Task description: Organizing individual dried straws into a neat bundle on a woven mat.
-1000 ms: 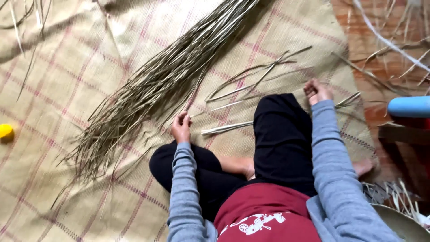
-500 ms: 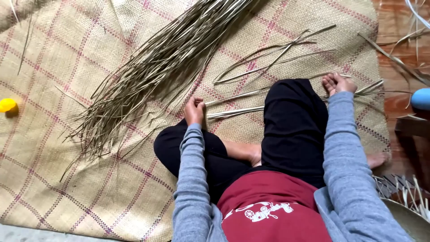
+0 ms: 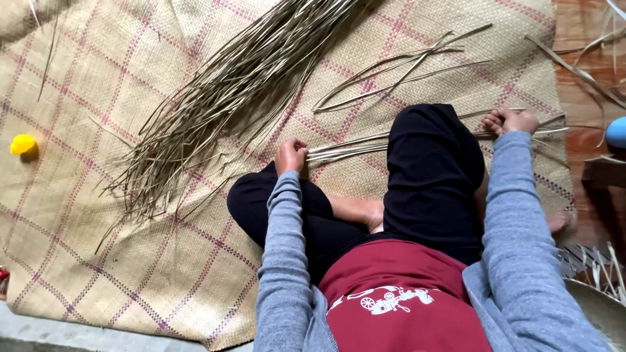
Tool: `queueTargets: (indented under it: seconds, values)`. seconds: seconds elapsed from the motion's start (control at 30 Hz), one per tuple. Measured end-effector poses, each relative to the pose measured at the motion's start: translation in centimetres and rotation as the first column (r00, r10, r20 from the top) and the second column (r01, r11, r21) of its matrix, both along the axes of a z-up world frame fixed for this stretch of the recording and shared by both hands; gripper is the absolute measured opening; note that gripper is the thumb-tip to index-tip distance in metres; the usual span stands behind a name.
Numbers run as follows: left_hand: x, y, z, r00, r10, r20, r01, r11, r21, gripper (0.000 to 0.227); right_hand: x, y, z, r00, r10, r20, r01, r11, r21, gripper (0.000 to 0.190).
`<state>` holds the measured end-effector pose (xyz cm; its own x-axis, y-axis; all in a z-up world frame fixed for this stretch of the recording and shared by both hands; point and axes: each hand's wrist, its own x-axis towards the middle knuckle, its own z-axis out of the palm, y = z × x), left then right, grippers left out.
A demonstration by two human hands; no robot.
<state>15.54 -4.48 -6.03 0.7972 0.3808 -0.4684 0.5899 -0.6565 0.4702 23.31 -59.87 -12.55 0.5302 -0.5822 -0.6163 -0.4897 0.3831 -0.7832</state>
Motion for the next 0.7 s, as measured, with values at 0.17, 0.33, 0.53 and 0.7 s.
queueTargets:
  seconds: [0.17,0.33,0.53,0.7]
  values:
    - [-0.3,-0.1,-0.2,1.000,-0.004,0.020,0.004,1.000,-0.020,0.007,-0.6,-1.1,-0.4,1.000,0.020,-0.004,-0.020,0.999,-0.045,0.019]
    - [-0.5,0.0,-1.2,0.995,-0.079,-0.063,0.082,0.996,0.045,0.009,-1.2,-1.7,-0.3,0.995,0.087,-0.043,-0.092,0.988,-0.127,0.013]
    - [-0.6,0.2,-1.6,0.985,-0.086,-0.151,0.093,0.995,0.039,0.015,-1.8,-2.8,-1.8,0.983,0.104,-0.153,-0.124,0.983,-0.132,0.018]
    - [-0.3,1.8,-1.6,0.981,0.059,-0.186,-0.064,0.998,-0.025,0.018,-2.1,-2.8,0.4,0.995,0.100,0.023,-0.098,0.993,-0.069,0.019]
